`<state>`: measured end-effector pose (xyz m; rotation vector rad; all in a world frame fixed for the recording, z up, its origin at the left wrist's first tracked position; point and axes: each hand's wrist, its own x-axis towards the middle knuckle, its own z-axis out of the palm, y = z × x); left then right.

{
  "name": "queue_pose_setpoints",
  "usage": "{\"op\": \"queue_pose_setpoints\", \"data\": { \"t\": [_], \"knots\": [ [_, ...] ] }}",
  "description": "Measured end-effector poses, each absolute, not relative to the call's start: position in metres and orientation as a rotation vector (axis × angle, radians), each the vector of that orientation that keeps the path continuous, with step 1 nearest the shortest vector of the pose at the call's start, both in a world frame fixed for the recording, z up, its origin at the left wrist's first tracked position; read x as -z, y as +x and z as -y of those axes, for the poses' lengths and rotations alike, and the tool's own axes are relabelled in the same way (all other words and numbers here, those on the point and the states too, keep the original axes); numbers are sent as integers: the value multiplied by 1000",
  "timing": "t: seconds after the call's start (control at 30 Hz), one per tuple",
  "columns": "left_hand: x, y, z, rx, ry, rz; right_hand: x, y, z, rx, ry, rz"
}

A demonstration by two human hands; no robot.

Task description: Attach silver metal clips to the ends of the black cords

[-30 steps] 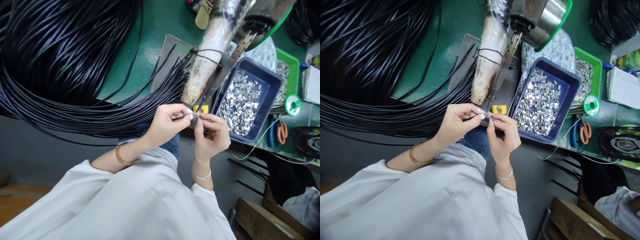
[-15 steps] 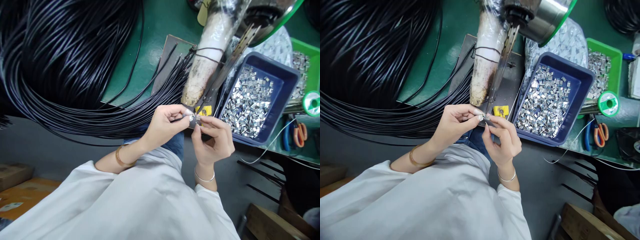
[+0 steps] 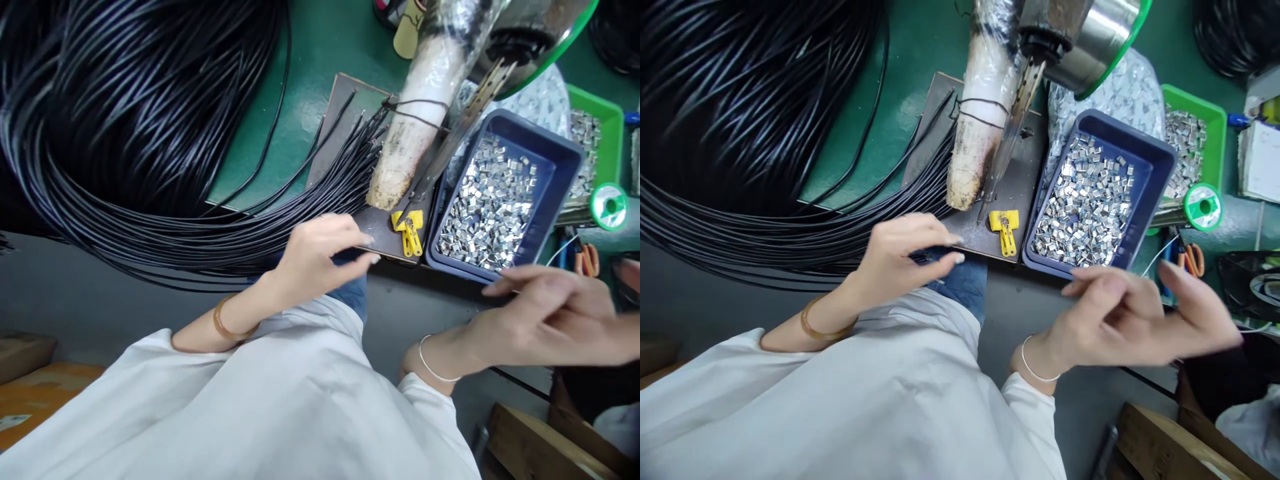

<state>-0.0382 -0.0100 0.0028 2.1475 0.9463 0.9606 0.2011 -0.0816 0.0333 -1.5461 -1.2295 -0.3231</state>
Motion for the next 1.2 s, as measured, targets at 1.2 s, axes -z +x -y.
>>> {"op": "queue_pose_setpoints", "data": {
  "t": [1.2],
  "knots": [
    [7, -8, 39, -467, 1028, -567, -44, 231, 84, 119, -1321, 1465]
  ]
}}
